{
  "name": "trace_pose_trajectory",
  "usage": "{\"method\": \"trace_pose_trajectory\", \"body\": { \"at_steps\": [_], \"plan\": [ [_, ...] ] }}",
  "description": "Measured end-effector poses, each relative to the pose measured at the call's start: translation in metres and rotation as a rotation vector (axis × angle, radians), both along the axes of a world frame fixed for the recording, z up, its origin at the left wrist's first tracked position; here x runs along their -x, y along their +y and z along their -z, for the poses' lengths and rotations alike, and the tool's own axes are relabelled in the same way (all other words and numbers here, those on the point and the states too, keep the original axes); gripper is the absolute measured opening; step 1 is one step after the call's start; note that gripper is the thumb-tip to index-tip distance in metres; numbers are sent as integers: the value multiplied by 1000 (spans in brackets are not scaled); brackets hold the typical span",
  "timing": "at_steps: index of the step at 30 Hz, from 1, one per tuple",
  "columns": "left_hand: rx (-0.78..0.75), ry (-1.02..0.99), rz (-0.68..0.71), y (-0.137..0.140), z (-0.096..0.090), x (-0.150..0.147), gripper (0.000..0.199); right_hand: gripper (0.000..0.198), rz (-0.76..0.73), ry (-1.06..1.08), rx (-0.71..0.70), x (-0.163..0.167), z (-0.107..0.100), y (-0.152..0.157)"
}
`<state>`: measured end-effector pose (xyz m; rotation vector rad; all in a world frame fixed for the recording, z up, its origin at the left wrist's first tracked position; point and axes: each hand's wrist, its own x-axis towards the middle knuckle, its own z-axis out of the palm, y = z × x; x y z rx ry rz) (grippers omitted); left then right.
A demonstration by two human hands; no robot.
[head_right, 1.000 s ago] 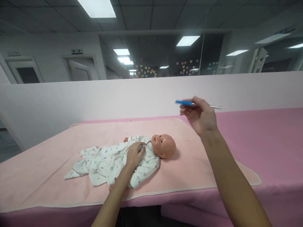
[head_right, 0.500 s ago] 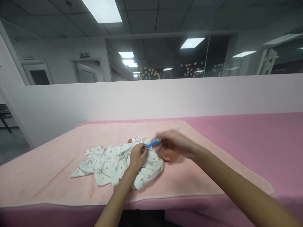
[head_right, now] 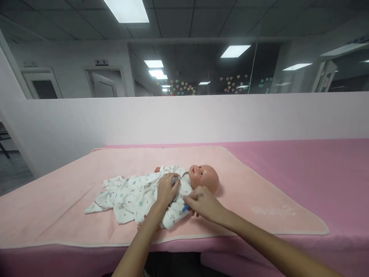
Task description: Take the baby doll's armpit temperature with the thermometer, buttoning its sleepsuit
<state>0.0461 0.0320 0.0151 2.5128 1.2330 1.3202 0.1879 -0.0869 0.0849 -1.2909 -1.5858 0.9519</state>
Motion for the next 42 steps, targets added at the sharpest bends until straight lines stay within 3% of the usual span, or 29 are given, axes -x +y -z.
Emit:
{"method": "trace_pose_trajectory", "body": {
  "at_steps": [3,5,12,14,17,19,21,23,25,27,30,37,42],
  "plan": [
    [13,9,18,0,0,0,12,37,180,118,221,-4,43,-4],
    [27,12,37,0,-2,0,12,34,263,193,319,-13,60,-7],
    [47,12,45,-1,-7,-1,17,32,431,323,334,-62,83,-8],
    [48,20,36,-1,-8,-2,17,33,579,303,264,-75,90,-10],
    [45,2,32,1,-8,-3,17,33,783,61,67,-73,96,-13],
    [42,-28,30,2,-8,-3,17,30,711,-171,-133,-55,93,-8],
    [35,-58,25,3,-7,-3,18,26,516,-362,-369,-28,85,7],
    [20,-64,21,4,-6,-2,18,26,397,-469,-641,2,74,33],
    [3,-47,-1,7,-4,-1,18,30,319,-487,-821,27,62,63],
    [-9,-36,-37,9,-3,0,17,34,310,-415,-863,46,55,90],
    [-25,-46,-81,10,-2,1,16,34,319,-247,-817,60,58,109],
    [-57,9,-59,4,-7,-1,20,29,469,-50,-770,57,79,107],
    [-76,-101,-83,2,-10,-1,20,29,507,9,-801,58,83,107]
  ]
}}
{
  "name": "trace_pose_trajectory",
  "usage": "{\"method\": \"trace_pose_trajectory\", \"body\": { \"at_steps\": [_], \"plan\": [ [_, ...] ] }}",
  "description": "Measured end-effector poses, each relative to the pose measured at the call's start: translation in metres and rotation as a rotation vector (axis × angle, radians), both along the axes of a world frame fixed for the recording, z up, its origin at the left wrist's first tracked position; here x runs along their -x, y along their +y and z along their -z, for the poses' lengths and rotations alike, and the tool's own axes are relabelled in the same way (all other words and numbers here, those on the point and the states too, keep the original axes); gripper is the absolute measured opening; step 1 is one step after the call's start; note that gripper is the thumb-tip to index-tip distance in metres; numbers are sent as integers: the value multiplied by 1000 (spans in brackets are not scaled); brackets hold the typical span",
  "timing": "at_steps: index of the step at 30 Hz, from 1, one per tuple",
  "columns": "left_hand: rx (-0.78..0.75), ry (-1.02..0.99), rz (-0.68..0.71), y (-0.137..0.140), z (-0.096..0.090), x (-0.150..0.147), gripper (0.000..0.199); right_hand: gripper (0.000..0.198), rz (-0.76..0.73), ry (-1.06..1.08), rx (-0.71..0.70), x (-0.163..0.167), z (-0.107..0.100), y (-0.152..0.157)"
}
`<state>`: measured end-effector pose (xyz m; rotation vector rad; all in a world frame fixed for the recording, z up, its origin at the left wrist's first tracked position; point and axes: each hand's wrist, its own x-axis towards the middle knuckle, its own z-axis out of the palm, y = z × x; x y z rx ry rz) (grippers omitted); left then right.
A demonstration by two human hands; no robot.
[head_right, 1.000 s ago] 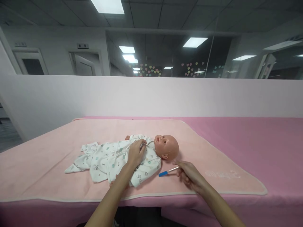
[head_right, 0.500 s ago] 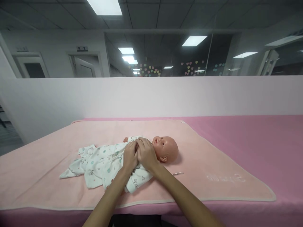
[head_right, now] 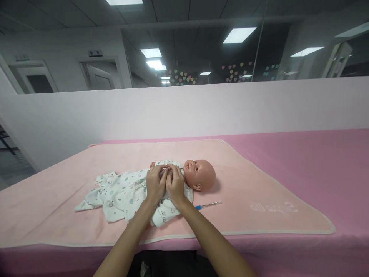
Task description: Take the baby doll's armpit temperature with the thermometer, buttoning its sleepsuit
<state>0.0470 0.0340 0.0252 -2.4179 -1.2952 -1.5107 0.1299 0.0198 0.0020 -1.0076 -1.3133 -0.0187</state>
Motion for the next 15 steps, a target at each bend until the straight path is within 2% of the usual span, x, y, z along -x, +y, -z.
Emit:
{"method": "trace_pose_trajectory", "body": {
  "at_steps": [4,8,15],
  "plan": [
    [3,-33,-2,-3,-1,0,20,34,31,-21,-15,2,6,-4],
    [14,-62,5,-5,-1,0,20,28,90,-8,-40,2,8,-5],
    [138,-295,4,-6,-2,3,29,26,108,10,-88,1,9,-5]
  ]
}}
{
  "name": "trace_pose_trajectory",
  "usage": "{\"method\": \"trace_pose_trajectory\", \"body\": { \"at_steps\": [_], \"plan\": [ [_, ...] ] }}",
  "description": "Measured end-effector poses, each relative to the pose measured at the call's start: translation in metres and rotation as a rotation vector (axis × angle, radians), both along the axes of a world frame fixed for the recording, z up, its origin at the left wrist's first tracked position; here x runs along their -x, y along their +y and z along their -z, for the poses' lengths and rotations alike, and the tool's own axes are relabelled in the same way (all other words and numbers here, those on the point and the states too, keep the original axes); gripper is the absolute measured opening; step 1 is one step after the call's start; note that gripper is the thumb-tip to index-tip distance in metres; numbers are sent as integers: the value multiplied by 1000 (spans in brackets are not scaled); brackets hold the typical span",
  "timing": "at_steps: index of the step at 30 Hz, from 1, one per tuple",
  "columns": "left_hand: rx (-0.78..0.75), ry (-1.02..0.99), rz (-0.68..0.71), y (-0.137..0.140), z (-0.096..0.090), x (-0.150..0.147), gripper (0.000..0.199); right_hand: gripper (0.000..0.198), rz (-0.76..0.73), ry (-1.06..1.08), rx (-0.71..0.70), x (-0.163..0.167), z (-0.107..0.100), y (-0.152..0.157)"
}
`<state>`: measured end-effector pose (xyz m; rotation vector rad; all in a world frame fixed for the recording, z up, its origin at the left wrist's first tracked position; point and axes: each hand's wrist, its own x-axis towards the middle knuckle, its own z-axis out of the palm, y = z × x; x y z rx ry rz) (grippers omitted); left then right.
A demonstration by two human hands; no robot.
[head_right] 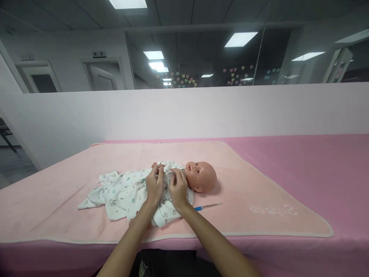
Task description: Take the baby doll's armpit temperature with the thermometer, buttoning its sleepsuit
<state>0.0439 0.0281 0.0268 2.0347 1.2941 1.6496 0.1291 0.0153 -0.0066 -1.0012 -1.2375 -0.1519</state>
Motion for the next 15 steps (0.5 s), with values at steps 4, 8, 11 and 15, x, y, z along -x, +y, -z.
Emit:
{"method": "trace_pose_trajectory", "body": {
  "at_steps": [4,8,11,15],
  "plan": [
    [44,5,-27,-5,0,6,29,28,34,9,-42,-1,0,-2],
    [135,161,-55,-9,3,17,21,33,28,-18,-61,-1,1,-2],
    [160,237,-13,-11,4,25,18,35,12,-32,-58,-1,2,-1],
    [137,311,-35,-15,5,26,14,34,-29,-79,17,-1,1,-2]
  ]
}}
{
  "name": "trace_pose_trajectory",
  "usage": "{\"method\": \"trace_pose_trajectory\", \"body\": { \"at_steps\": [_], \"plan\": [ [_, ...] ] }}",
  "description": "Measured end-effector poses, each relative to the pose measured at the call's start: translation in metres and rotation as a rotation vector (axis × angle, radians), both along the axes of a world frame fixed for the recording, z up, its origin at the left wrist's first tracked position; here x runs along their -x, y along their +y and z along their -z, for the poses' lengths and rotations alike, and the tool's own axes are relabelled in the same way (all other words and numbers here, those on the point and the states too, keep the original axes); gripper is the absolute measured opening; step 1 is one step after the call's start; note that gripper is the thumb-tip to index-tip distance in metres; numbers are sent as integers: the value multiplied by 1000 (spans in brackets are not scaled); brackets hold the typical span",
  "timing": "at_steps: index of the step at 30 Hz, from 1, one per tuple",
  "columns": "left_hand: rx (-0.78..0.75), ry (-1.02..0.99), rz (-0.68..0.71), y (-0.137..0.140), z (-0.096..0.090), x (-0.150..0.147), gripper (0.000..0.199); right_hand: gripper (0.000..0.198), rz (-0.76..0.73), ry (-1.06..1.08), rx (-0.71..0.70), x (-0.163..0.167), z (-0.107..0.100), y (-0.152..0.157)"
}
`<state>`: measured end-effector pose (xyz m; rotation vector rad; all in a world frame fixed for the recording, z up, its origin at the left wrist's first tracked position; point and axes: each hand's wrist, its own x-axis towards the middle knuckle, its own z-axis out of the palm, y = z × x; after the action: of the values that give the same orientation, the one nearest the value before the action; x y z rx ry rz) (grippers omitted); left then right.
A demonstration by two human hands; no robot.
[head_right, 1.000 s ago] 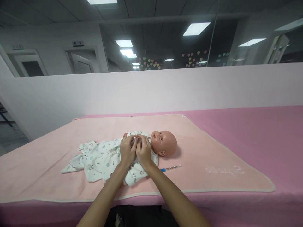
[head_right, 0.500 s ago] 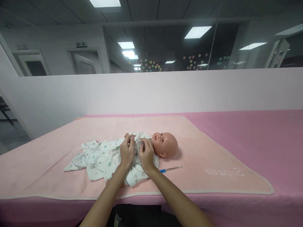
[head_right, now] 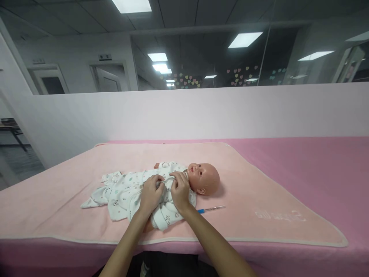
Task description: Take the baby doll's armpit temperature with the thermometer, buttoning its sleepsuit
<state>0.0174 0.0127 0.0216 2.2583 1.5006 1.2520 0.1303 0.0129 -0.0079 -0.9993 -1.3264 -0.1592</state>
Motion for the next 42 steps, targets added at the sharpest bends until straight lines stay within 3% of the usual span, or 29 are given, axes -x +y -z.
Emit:
{"method": "trace_pose_trajectory", "body": {
  "at_steps": [4,12,20,31,42],
  "plan": [
    [-53,38,-15,-4,2,-3,12,27,-28,-137,129,2,-3,-5],
    [-80,-98,54,-5,5,-1,18,18,-9,-226,186,4,-4,-6],
    [-94,-49,-72,-6,2,-3,13,14,-29,-200,172,3,-3,-8],
    [-59,-136,-16,-8,-1,-2,14,13,-41,-242,128,2,0,-2],
    [-91,-152,-66,-8,0,-1,13,13,-27,-224,120,0,6,1]
  ]
}}
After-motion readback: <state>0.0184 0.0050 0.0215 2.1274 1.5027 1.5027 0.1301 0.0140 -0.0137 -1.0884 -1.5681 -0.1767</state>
